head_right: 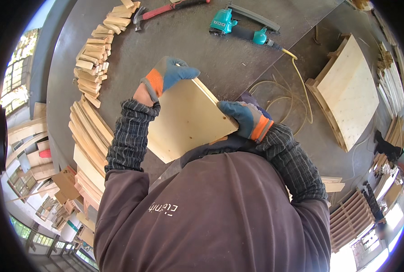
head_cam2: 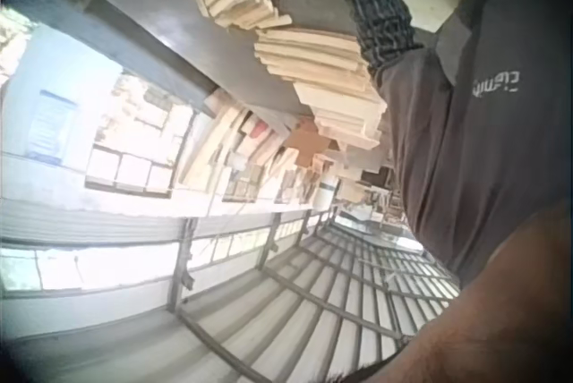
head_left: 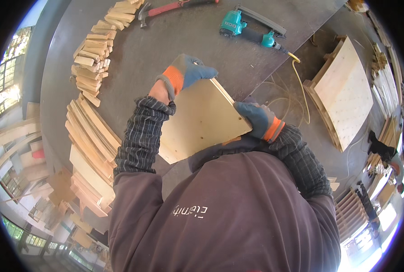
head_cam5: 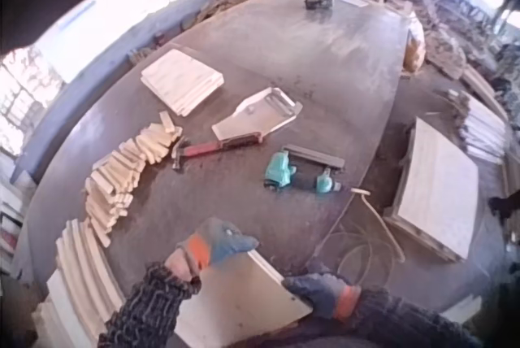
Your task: Assembling a small wooden box using a nail gun and hammer to attach thin strips to a plywood base.
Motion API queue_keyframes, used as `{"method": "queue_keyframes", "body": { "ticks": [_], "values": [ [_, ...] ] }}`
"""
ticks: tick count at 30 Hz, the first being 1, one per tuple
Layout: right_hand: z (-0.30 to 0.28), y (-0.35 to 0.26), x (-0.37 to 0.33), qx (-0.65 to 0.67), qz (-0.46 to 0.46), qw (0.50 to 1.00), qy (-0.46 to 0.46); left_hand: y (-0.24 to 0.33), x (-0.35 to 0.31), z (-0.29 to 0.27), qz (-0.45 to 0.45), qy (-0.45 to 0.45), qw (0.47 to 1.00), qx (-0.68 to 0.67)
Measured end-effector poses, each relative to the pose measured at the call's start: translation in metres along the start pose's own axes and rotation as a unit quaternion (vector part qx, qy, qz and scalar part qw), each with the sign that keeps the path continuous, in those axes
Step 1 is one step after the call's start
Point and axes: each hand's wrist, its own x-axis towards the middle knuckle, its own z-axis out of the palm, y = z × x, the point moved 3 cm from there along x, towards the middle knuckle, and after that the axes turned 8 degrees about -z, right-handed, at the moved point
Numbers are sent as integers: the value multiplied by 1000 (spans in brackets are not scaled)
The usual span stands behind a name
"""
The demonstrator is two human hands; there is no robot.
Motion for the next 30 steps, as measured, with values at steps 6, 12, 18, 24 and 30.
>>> {"method": "queue_keyframes", "body": {
  "ticks": [6,12,18,24,30],
  "values": [
    [0,9,-1,67,-18,997,32,-2,7,3,-26,8,1000,10],
    [-2,18,-8,-17,-69,997,30,7,-1,3,-20,16,1000,-10],
    [1,-25,10,336,282,897,56,3,1,-2,-23,22,999,6],
    [0,-35,12,102,209,969,80,1,1,-3,-13,21,1000,0],
    [-3,-41,15,129,241,960,65,10,-22,-17,89,-22,992,87]
  ]
}}
